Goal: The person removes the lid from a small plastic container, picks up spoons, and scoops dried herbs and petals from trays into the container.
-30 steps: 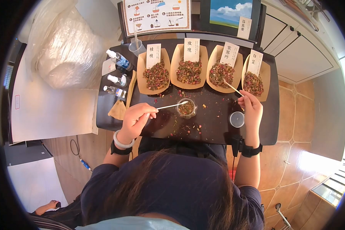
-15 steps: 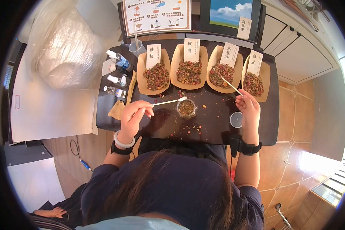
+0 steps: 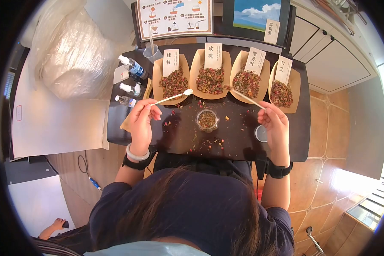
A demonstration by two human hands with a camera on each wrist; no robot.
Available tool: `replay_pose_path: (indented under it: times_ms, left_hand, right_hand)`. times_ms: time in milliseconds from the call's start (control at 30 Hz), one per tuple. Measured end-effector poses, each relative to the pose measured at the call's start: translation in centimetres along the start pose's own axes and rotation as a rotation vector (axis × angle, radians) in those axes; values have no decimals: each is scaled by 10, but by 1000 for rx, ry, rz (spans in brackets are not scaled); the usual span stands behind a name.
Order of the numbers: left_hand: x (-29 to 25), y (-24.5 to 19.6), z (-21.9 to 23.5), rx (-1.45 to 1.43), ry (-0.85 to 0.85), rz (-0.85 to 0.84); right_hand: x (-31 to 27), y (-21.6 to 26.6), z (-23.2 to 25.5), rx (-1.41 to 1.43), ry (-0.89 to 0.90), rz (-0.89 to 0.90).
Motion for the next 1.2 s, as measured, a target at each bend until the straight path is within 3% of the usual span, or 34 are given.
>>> replay_pose_path:
  times_ms: [167,200,267,333,400,667,800,900,967,1000,1067,1200]
  left_hand:
    - [4,10,16,-37,-120,75]
    - [4,11,17,-37,-121,75]
    - [5,10,20,-31,-130,57]
    - [5,8,23,9,-149,37]
    - [6,5,26,48,-166,17]
    - [12,-19,44,590,-278,-227]
    - [15,-16,46,632,-264,-221]
    - [22,5,51,527,-218,-99]
    - [25,31,51,319,-137,101]
    - [25,31,51,319,-137,101]
    - [23,45,42,181,-64,255]
    - [20,54,39,113,-55,306]
  right_hand:
    - [-14,-3,-33,-143,228,-79]
    - [-14,-3,-35,-144,229,-79]
    - [-21,-3,-50,-404,318,-55]
    - [-25,-4,-58,-428,311,-87]
    - [-28,3,-70,-633,380,63]
    - [-29,13,-70,-689,361,129]
    - [-28,12,-69,-662,356,122]
    - [-27,11,-68,-640,349,125]
    - [-27,11,-66,-630,343,118]
    - [-27,10,-66,-620,339,109]
    - [-26,8,-64,-597,333,98]
    - [-25,7,-60,-524,311,74]
Point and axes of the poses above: each hand's wrist, its own x-axis towards the middle knuckle, its own z-axis out of the back of the hand, y = z × x, the point moved 10 cm from there along x, towards the middle knuckle, and after that the axes turned 4 degrees about -y, right-handed, at the moved point
